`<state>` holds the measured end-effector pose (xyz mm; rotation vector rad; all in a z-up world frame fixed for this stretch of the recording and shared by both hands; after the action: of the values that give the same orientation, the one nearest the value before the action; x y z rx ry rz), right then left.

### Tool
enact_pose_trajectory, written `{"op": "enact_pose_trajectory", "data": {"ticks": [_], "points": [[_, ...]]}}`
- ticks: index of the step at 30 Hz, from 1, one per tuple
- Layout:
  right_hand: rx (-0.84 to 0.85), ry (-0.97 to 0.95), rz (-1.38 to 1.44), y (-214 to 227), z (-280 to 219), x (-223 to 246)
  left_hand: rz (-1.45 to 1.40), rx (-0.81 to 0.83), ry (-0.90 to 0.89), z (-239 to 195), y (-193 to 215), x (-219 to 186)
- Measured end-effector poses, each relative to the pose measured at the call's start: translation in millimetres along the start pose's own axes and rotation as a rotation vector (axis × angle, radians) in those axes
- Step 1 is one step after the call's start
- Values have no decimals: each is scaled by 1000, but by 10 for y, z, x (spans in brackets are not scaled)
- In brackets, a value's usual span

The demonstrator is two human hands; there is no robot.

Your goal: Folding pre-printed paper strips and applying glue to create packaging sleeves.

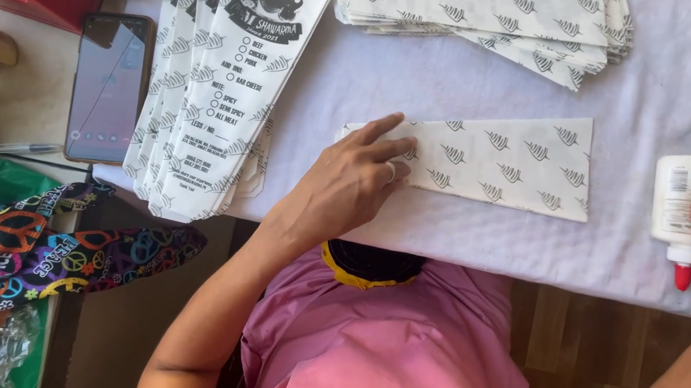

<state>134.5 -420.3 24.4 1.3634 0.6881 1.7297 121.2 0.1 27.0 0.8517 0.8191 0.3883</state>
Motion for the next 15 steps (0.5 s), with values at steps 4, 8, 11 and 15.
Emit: {"op": "enact_pose_trajectory", "data": {"ticks": [4, 8, 11, 15], "points": [[-202, 302, -383, 124, -114, 848, 29, -140, -48, -90, 282, -221], [-40, 685, -38, -134, -280, 1779, 123, -200, 5, -265, 351, -178], [100, 846, 53, -316, -359, 2124, 168, -175, 9, -358, 290, -96], [123, 922, -9, -466, -369, 2152, 184, -139, 16, -379, 246, -56]]}}
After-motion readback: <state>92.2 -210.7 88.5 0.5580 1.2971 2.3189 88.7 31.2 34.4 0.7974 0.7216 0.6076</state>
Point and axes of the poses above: each hand's wrist, its own z-axis towards the middle knuckle, its own y-axis out of the back of the hand, x = y × z, the point moved 10 cm from there along z, towards the middle knuckle, and after that the axes turned 2 degrees about -z, right-handed, at the moved point
